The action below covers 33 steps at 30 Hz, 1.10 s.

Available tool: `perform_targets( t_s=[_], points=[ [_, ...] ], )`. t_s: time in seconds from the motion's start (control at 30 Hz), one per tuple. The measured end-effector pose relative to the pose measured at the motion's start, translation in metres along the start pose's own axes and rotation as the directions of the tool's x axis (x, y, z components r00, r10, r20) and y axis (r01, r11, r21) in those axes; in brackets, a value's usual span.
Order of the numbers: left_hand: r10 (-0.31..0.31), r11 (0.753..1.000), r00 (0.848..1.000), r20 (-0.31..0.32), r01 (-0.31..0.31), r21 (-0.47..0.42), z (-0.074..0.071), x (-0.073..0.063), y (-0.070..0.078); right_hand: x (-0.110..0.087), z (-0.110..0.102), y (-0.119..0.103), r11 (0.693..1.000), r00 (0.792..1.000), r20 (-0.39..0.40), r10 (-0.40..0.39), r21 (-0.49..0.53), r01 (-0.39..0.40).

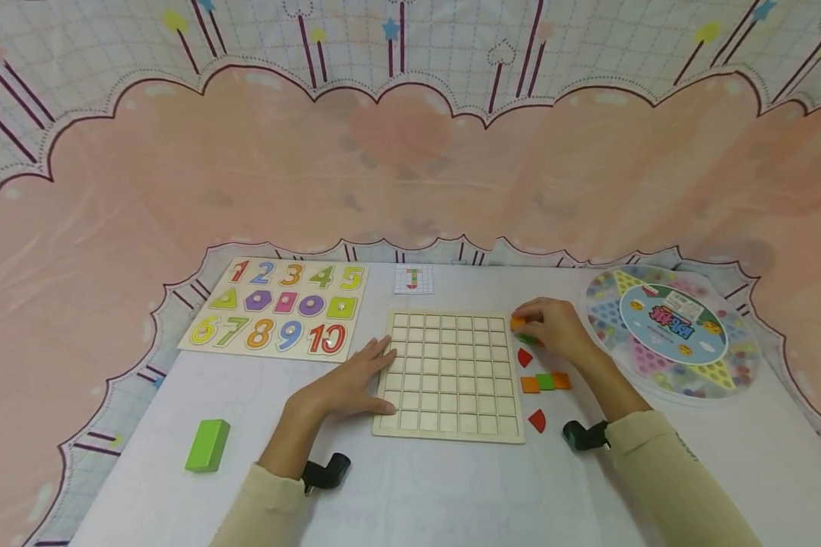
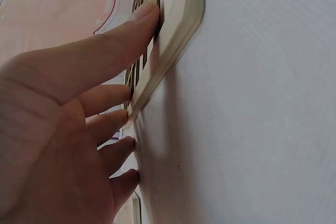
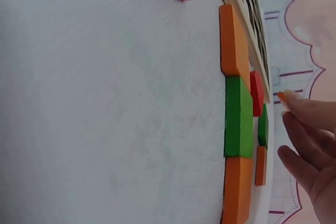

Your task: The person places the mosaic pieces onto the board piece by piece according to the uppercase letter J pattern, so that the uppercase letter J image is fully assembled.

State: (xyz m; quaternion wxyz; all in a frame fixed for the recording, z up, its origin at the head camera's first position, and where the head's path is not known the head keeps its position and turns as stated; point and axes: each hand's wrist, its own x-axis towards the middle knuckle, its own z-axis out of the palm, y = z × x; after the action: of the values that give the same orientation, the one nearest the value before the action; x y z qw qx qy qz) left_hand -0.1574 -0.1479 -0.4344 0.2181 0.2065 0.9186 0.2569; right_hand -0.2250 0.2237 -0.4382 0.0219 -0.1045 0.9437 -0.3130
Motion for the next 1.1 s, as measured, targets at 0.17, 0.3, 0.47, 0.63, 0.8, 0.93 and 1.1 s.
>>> perform_targets(
  t_s=[0.17,0.3,0.47,0.63,0.8,0.93,1.1],
  points=[
    [-0.006,1.000,1.000,-0.009,0.006,0.000,0.001,0.001,0.000,0.001,0.002,-0.007,1.000,1.000,-0.017,-0.006,0.020,0.007],
    [-0.012,1.000,1.000,-0.014,0.012,0.002,0.001,0.001,0.001,0.002,0.006,-0.016,0.998,1.000,-0.011,-0.012,0.057,0.012],
    [-0.021,1.000,1.000,-0.017,0.021,-0.002,0.000,0.001,0.001,0.007,0.015,-0.031,0.994,1.000,0.023,-0.009,0.113,0.006],
    [-0.020,1.000,1.000,-0.018,0.020,-0.016,0.000,0.000,0.000,0.015,0.026,-0.046,0.989,0.997,0.046,-0.058,0.136,0.051],
    [-0.011,1.000,1.000,-0.014,0.011,-0.017,0.000,0.001,0.000,0.019,0.037,-0.062,0.980,0.992,0.086,-0.097,0.182,0.080],
    [-0.013,1.000,1.000,-0.015,0.013,-0.018,-0.001,0.002,0.000,0.021,0.047,-0.076,0.977,0.989,0.105,-0.102,0.199,0.080],
    [-0.026,0.999,1.000,-0.016,0.025,-0.026,-0.001,0.000,0.000,0.024,0.062,-0.087,0.980,0.987,0.127,-0.096,0.185,0.071]
  ],
)
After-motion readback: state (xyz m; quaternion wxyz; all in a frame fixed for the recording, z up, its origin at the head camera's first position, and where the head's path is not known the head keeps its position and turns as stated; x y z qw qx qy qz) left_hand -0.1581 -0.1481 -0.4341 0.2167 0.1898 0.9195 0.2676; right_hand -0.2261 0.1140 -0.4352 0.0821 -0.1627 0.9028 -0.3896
